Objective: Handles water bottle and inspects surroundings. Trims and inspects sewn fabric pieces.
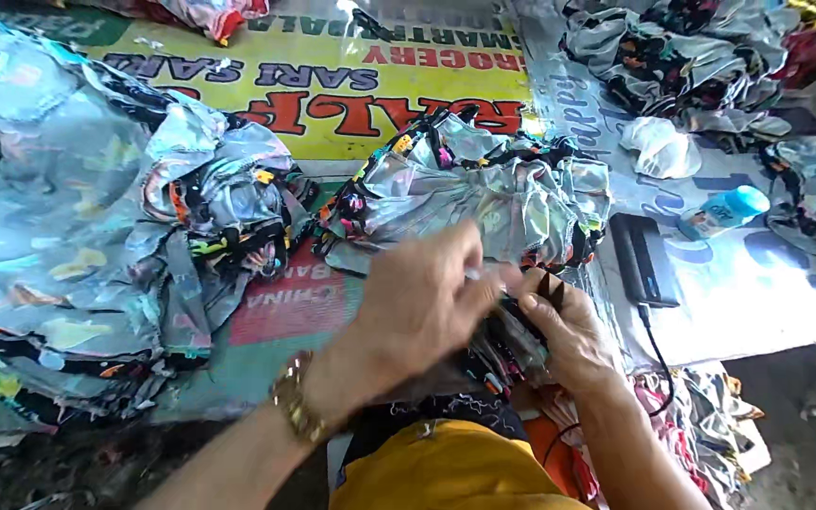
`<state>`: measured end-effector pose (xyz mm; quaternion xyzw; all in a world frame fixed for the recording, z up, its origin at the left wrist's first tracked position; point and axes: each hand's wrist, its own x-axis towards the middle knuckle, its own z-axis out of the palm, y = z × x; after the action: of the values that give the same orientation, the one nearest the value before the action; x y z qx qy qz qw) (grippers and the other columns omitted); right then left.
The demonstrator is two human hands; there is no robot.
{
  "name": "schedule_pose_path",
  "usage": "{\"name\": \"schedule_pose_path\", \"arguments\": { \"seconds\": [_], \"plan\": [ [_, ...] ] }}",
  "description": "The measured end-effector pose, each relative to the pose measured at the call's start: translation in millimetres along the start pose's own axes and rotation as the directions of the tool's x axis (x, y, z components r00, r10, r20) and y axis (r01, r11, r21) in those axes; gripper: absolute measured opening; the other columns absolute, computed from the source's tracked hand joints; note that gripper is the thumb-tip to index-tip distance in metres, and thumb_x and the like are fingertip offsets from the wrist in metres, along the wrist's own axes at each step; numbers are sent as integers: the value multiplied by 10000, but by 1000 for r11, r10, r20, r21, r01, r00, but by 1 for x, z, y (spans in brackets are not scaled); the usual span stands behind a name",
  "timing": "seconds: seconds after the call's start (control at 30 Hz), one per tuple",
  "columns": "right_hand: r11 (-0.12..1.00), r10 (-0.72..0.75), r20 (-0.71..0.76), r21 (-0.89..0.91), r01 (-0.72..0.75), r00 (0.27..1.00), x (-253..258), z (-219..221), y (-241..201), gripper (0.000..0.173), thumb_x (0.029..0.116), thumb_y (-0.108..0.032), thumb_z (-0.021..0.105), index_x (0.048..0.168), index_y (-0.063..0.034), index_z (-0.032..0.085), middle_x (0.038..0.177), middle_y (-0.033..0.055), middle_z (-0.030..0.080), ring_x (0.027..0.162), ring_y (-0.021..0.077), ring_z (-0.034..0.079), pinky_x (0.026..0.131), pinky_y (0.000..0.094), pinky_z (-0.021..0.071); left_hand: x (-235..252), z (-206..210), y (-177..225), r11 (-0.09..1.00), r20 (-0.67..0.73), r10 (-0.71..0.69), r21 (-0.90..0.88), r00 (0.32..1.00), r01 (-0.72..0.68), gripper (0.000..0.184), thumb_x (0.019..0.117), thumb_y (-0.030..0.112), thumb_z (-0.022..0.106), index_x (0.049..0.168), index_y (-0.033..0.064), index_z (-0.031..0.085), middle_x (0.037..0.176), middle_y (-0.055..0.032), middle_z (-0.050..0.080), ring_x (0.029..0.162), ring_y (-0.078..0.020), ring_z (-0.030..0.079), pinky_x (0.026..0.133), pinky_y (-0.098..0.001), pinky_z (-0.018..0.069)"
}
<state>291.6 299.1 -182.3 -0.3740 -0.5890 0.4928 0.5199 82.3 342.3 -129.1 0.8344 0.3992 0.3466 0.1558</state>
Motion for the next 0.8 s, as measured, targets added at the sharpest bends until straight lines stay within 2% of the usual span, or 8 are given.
{"name": "schedule_pose_path", "arguments": {
  "seconds": [0.07, 0.13, 0.27, 0.37, 0.47, 0.6, 0.67, 0.8],
  "plan": [
    [983, 51, -13, 178, -48, 999, 2, 7, -1, 150, 1033, -271, 604, 950, -170, 676, 838, -72, 656, 748, 3, 628, 690, 194, 553, -27, 17, 9, 965, 117, -147, -201, 982, 169, 510, 947, 630, 596, 979, 125, 661, 781, 41, 659, 709, -66, 652, 632, -309, 567],
    [951, 87, -4, 298, -81, 996, 3, 15, -2, 140, 1022, -273, 630, 956, -163, 686, 820, -57, 656, 722, 6, 625, 675, 191, 550, -40, 32, 11, 864, 117, -243, -425, 963, 270, 365, 964, 480, 670, 1031, 121, 650, 880, 54, 680, 824, -17, 662, 749, -231, 573],
    [935, 65, 38, 346, -74, 997, 0, 17, 0, 127, 983, -266, 691, 975, -139, 697, 829, -58, 676, 732, -3, 640, 678, 182, 557, -49, 46, 18, 522, 98, -383, -798, 918, 303, 161, 946, 167, 720, 1037, 63, 637, 950, 2, 687, 873, -73, 679, 784, -230, 587],
    [922, 103, 83, 367, -126, 991, -2, 14, 2, 97, 972, -221, 707, 950, -128, 702, 783, -67, 650, 625, -31, 567, 568, 142, 489, -57, 51, 20, 449, 45, -426, -856, 903, 255, 33, 948, 77, 674, 971, 54, 668, 924, 0, 677, 858, -76, 665, 784, -233, 578],
    [929, 65, 126, 354, -106, 990, -4, 14, 3, 132, 1013, -207, 646, 950, -96, 681, 826, -46, 628, 627, -24, 524, 549, 136, 444, -62, 54, 20, 361, 0, -506, -908, 863, 211, 96, 938, 21, 603, 927, 83, 676, 872, 18, 667, 814, -58, 647, 769, -232, 565],
    [998, 11, 69, -63, -7, 998, -6, 20, -2, 204, 1008, -279, 641, 1036, -78, 617, 827, -72, 641, 689, -46, 576, 614, 129, 491, -63, 55, 22, 331, -4, -552, -919, 834, 216, 90, 957, 32, 588, 944, 75, 666, 875, 6, 679, 812, -63, 655, 777, -233, 565],
    [975, -16, 66, -218, 30, 998, -7, 26, -4, 136, 993, -169, 640, 1006, -34, 651, 844, -35, 633, 729, -30, 587, 659, 128, 505, -64, 59, 23, 372, -24, -527, -905, 850, 205, 33, 970, 89, 644, 997, 70, 641, 902, 15, 668, 834, -54, 654, 790, -227, 569],
    [995, -13, 81, -102, 21, 997, -6, 24, 0, 98, 996, -86, 597, 959, -32, 671, 878, -19, 632, 742, -8, 594, 646, 141, 508, -65, 59, 22, 377, -38, -536, -905, 844, 199, 24, 980, 57, 630, 984, 48, 652, 895, -15, 674, 829, -82, 662, 800, -249, 577]
  ]
}}
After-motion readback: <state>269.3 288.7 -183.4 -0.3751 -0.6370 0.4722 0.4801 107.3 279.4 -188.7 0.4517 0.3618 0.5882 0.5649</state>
